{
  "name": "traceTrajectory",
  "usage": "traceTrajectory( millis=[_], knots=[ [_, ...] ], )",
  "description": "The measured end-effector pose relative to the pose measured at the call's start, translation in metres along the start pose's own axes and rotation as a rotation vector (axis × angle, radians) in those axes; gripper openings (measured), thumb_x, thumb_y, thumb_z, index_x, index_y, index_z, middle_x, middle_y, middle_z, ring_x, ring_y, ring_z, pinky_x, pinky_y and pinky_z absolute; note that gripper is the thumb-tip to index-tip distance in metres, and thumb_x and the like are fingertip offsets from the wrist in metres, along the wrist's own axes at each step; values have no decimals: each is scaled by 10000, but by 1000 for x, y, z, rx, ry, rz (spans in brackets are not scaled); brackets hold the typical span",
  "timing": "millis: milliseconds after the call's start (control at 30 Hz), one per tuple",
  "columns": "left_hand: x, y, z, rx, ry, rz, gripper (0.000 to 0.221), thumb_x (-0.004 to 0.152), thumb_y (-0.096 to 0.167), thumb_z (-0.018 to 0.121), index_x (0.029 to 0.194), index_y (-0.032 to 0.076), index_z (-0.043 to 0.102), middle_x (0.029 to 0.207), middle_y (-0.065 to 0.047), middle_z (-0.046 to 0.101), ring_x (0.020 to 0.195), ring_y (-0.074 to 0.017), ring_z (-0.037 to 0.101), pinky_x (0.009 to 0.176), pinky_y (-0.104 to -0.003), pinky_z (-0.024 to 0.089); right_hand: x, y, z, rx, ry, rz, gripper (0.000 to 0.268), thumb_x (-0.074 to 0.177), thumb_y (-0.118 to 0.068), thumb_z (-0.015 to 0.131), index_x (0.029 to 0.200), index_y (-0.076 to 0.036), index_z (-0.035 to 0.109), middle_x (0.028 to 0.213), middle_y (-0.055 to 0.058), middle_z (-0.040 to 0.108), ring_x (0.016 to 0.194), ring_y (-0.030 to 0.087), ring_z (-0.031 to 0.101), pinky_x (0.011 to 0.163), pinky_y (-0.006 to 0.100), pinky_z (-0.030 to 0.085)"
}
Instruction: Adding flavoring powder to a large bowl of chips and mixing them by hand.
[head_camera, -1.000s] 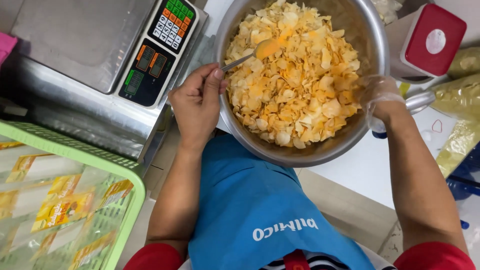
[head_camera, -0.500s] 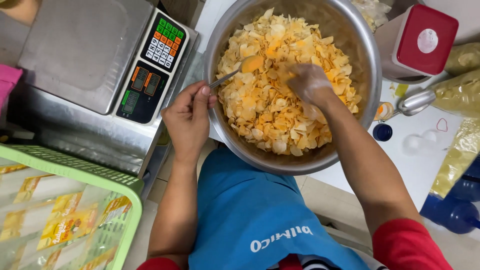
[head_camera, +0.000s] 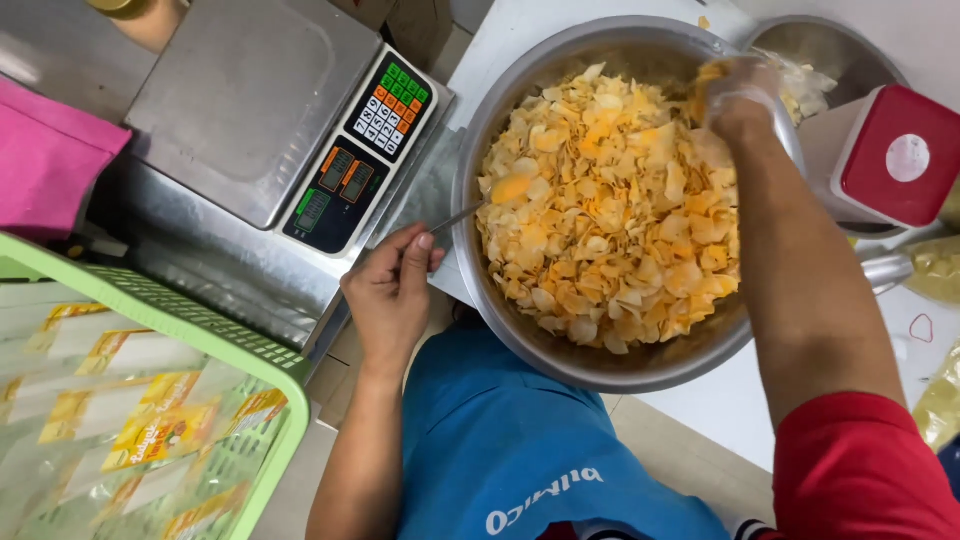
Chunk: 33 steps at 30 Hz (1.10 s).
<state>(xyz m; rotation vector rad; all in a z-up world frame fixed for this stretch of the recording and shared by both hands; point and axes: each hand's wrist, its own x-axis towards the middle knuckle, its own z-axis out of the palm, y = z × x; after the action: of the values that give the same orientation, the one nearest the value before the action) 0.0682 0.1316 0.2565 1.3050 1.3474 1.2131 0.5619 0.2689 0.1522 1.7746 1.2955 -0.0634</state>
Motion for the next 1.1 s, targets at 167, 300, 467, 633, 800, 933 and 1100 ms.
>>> traceTrajectory(
  millis=[167, 300, 467, 633, 800, 933, 1100],
  knots=[
    [11, -3, 13, -16, -35, 33, 174, 1007, 99, 685, 1108, -32, 739, 893, -136, 778, 761, -169, 778, 723, -264, 668, -86, 37, -2, -599, -141, -190, 435, 1019, -289, 406, 1431, -301, 544, 1393, -174, 596, 1114, 23, 691, 818, 181, 629],
    [20, 2, 25, -14, -109, 38, 204, 1012, 119, 680, 1135, -34, 735, 880, -132, 781, 775, -166, 780, 748, -254, 654, -42, 73, 99, -150, -47, -102, 342, 902, -506, 658, 1206, -362, 721, 1277, -112, 694, 1038, 142, 758, 710, 246, 666],
    [29, 4, 35, -33, -184, 42, 217, 1021, 131, 666, 1150, -33, 721, 882, -131, 772, 798, -169, 771, 754, -270, 665, -93, 55, 80, -389, -327, -312, 501, 972, -431, 676, 1446, -313, 568, 1660, -115, 357, 1510, 127, 429, 986, 237, 670],
    [35, 12, 43, -64, -118, 106, 116, 1005, 34, 701, 1072, -33, 768, 729, -175, 753, 663, -146, 698, 645, -319, 606, -84, 23, 83, 675, 61, -100, 351, 918, -303, 662, 1251, -209, 720, 1252, 97, 625, 1212, 371, 591, 938, 441, 580],
    [35, 12, 29, -40, -55, 125, 116, 1010, 36, 699, 1074, -33, 766, 723, -184, 749, 661, -152, 706, 656, -318, 609, -34, 22, 112, 1025, 319, 90, 234, 952, -349, 683, 1130, -231, 779, 985, 166, 750, 985, 447, 696, 817, 526, 565],
    [34, 2, 14, -67, 23, 94, 112, 1008, 27, 690, 1063, -42, 760, 733, -208, 747, 650, -171, 714, 633, -331, 614, -142, -35, -14, 1148, 136, -129, 286, 871, -242, 696, 1099, -90, 780, 1071, 243, 736, 1103, 470, 660, 934, 552, 524],
    [35, 1, 6, -94, 59, 78, 118, 1015, 33, 686, 1072, -44, 755, 756, -235, 742, 685, -171, 715, 645, -344, 631, -165, -105, -71, 1013, 117, -487, 273, 911, -183, 577, 1068, -116, 791, 1055, 167, 775, 1085, 410, 695, 954, 493, 556]
  ],
)
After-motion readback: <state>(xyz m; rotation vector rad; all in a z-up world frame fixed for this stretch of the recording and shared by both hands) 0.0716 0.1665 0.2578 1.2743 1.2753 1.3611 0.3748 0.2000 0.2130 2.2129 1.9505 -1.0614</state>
